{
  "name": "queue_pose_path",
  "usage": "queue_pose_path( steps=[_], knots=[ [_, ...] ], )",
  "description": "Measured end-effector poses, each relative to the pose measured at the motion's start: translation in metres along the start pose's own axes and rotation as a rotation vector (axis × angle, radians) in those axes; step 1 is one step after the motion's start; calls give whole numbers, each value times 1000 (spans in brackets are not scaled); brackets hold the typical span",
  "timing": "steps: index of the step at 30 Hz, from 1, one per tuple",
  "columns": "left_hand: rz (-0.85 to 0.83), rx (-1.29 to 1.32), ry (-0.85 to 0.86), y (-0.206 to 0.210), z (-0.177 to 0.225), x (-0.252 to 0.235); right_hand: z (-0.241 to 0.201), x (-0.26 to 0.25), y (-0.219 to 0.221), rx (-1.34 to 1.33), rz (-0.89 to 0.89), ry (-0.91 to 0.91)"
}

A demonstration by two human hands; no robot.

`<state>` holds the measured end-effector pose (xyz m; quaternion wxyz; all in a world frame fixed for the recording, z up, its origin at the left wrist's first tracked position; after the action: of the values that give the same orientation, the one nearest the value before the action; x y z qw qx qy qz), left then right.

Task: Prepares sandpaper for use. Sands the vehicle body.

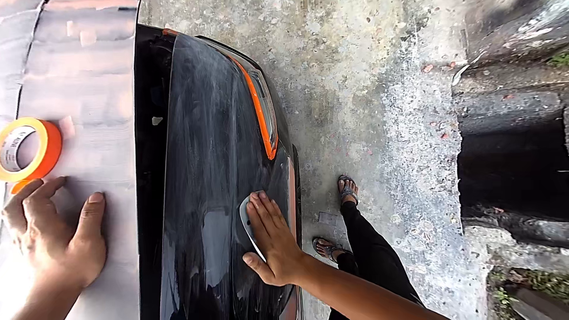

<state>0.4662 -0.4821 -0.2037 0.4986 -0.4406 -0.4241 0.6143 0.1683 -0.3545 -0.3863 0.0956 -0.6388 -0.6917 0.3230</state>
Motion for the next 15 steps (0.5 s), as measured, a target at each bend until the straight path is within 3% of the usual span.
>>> queue_pose_path(
  steps=[3, 5, 11, 13, 15],
  knots=[
    [-5, 5, 13, 1, 1, -1, 46, -79, -11, 15, 42, 42],
    [5, -5, 8, 0, 7, 2, 56, -104, -19, 6, 47, 62],
    [18, -25, 22, 2, -1, -2, 33, 10, 0, -16, 15, -24],
    [15, -19, 22, 3, -7, -1, 45, -27, -3, 26, 16, -29],
    [9, -20, 23, 3, -9, -3, 66, -112, -12, 72, 14, 35]
  ],
)
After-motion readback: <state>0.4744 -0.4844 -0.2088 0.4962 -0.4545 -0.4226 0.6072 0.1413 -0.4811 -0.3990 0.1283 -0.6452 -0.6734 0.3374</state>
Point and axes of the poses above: each hand's wrist, its own x-axis away from the middle knuckle, its own y-axis out of the palm, z = x × y, the point moved 3 cm from there along -x, towards the middle knuckle, and after that the axes turned 8 degrees about x, right-handed, at the moved point
